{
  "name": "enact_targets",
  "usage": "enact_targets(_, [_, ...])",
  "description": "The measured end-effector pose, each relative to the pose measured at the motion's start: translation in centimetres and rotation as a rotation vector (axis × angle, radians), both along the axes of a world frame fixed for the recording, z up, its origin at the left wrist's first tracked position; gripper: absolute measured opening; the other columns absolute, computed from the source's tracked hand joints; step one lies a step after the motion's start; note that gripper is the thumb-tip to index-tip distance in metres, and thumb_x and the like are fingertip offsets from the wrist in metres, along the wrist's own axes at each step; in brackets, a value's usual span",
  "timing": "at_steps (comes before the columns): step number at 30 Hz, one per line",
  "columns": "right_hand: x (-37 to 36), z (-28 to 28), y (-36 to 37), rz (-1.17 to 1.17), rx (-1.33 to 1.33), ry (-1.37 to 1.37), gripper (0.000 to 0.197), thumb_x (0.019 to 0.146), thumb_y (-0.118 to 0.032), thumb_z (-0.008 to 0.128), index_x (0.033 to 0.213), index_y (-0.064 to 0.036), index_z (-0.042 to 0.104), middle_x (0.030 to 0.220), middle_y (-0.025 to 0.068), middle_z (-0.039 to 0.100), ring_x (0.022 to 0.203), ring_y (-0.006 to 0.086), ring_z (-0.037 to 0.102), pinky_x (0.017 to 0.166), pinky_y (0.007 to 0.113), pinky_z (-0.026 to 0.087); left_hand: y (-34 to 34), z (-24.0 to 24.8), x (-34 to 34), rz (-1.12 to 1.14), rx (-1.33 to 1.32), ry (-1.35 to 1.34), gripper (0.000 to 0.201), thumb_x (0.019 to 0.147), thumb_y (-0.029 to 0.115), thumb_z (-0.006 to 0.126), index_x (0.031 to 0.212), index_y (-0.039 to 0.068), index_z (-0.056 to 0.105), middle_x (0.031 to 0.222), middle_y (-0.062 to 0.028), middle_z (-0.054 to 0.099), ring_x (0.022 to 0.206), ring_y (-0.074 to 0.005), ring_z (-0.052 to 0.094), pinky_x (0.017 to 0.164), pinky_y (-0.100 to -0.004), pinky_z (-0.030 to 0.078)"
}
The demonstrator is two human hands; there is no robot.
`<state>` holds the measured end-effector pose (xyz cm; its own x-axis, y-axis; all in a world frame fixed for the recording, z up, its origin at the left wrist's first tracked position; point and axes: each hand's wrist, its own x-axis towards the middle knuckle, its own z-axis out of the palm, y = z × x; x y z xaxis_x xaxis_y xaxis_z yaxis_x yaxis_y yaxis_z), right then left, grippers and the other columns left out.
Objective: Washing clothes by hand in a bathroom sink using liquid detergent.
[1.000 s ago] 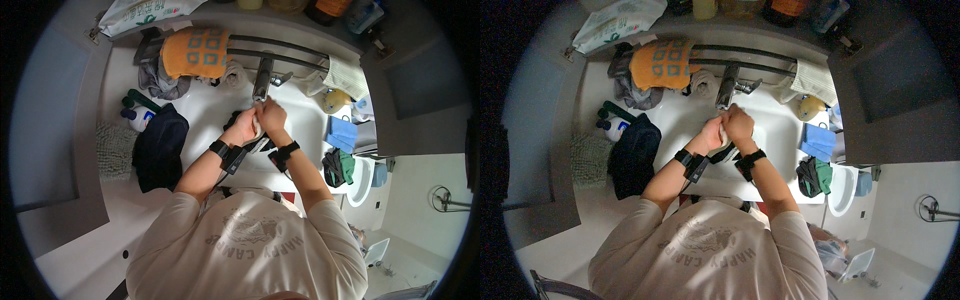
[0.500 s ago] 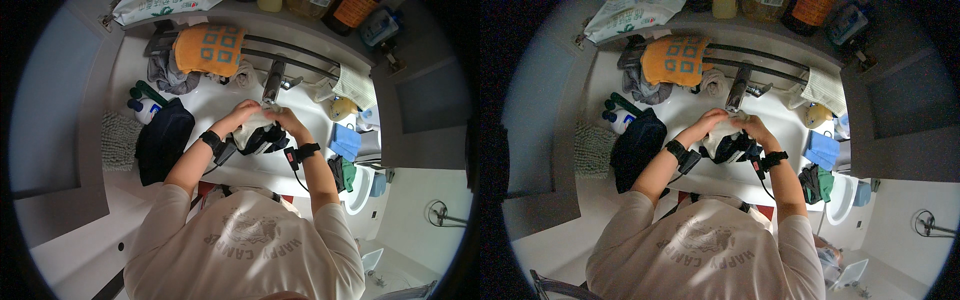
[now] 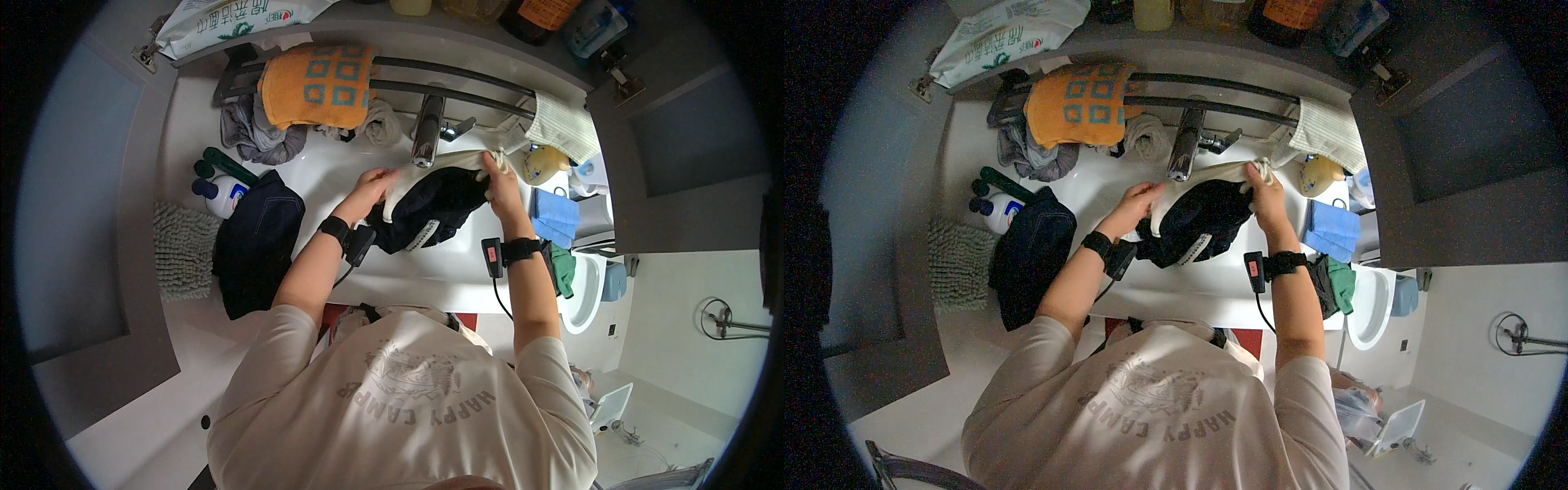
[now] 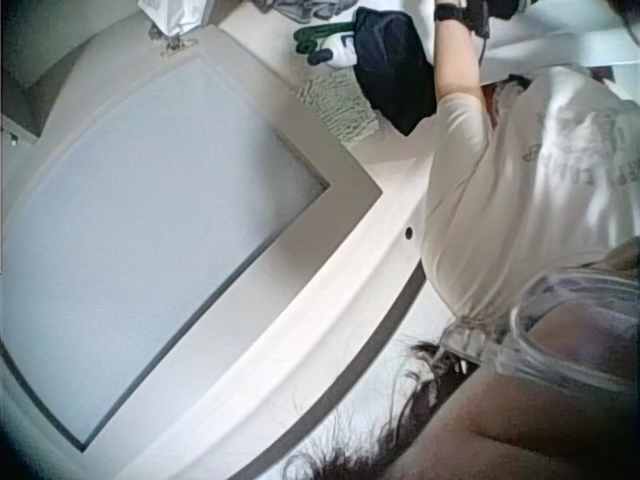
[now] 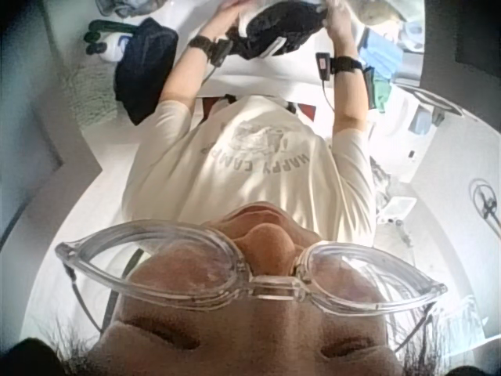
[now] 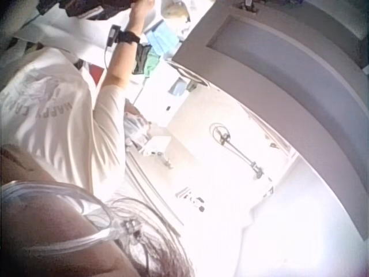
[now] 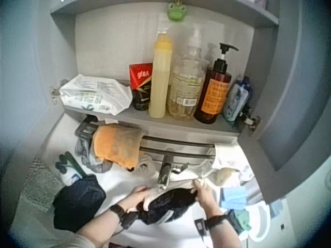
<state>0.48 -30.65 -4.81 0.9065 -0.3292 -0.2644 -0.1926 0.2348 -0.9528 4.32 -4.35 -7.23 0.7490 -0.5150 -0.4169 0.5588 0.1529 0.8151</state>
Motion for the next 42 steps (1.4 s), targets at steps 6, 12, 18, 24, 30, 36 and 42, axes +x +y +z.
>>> enact_targets(6, [-2.1, 0.0, -1.1, -0.116, -0.010, 0.115, 0.025, 0.081, -0.035, 0.058, 0.089, -0.0117, 0.055, 0.067, -0.0035, 0.051, 0.045, 0.0064, 0.039, 0.035, 0.021, 0.024, -0.1, -3.6, 3.1, -0.189, 0.332, -0.551, 0.028, 0.081, 0.024, 0.060, 0.095, 0.000, 0.055, 0.088, -0.0033, 0.058, 0.079, -0.0100, 0.051, 0.072, -0.0240, 0.041])
enact_targets(12, [-2.3, -2.4, -3.0, -0.242, 0.031, 0.060, 0.024, 0.080, -0.037, 0.059, 0.078, -0.0132, 0.055, 0.060, -0.0019, 0.051, 0.041, 0.0067, 0.036, 0.033, 0.022, 0.021, -1.0, -2.9, 2.6, -0.314, 0.592, -0.722, 0.037, 0.075, 0.033, 0.065, 0.076, -0.002, 0.056, 0.071, -0.0047, 0.056, 0.067, -0.0110, 0.049, 0.062, -0.0268, 0.041])
enact_targets(18, [-1.6, -4.1, -4.1, -0.337, 0.131, -0.017, 0.029, 0.079, -0.036, 0.060, 0.091, -0.0097, 0.055, 0.073, 0.0001, 0.054, 0.057, 0.0101, 0.047, 0.046, 0.024, 0.035, -0.6, -1.0, 2.0, -0.412, 0.790, -0.675, 0.044, 0.074, 0.042, 0.064, 0.069, -0.001, 0.058, 0.061, -0.0080, 0.054, 0.057, -0.0135, 0.046, 0.054, -0.0305, 0.039])
enact_targets(24, [-0.9, -3.6, -4.2, -0.380, 0.281, 0.042, 0.029, 0.081, -0.033, 0.059, 0.097, -0.0095, 0.053, 0.077, -0.0009, 0.053, 0.063, 0.0104, 0.048, 0.050, 0.025, 0.036, 0.0, -1.0, 3.0, -0.250, 0.502, -0.482, 0.035, 0.082, 0.033, 0.057, 0.088, -0.002, 0.057, 0.075, -0.0025, 0.055, 0.067, -0.0110, 0.046, 0.061, -0.0252, 0.039])
enact_targets(30, [-1.0, -4.3, -5.5, -0.336, 0.325, 0.072, 0.023, 0.080, -0.033, 0.060, 0.091, -0.0131, 0.053, 0.071, -0.0026, 0.051, 0.056, 0.0093, 0.044, 0.045, 0.024, 0.031, -0.8, -1.2, 4.5, -0.109, 0.465, -0.590, 0.019, 0.085, 0.018, 0.051, 0.094, 0.002, 0.055, 0.079, -0.0034, 0.055, 0.072, -0.0110, 0.047, 0.065, -0.0248, 0.040])
enact_targets(36, [-2.6, -3.8, -6.0, -0.321, 0.284, 0.018, 0.024, 0.080, -0.034, 0.059, 0.091, -0.0133, 0.053, 0.073, -0.0012, 0.053, 0.053, 0.0090, 0.044, 0.042, 0.023, 0.030, -2.9, -1.3, 4.7, -0.054, 0.411, -0.610, 0.015, 0.085, 0.011, 0.047, 0.096, 0.002, 0.052, 0.079, -0.0049, 0.054, 0.070, -0.0115, 0.046, 0.063, -0.0248, 0.039])
enact_targets(42, [-3.2, -4.2, -7.0, -0.385, 0.318, 0.018, 0.034, 0.080, -0.035, 0.059, 0.101, -0.0094, 0.052, 0.080, 0.0017, 0.055, 0.065, 0.0131, 0.049, 0.054, 0.026, 0.039, -3.9, -0.2, 3.9, -0.037, 0.249, -0.493, 0.024, 0.083, 0.001, 0.043, 0.106, 0.004, 0.052, 0.088, -0.0005, 0.054, 0.076, -0.0108, 0.045, 0.065, -0.0240, 0.040])
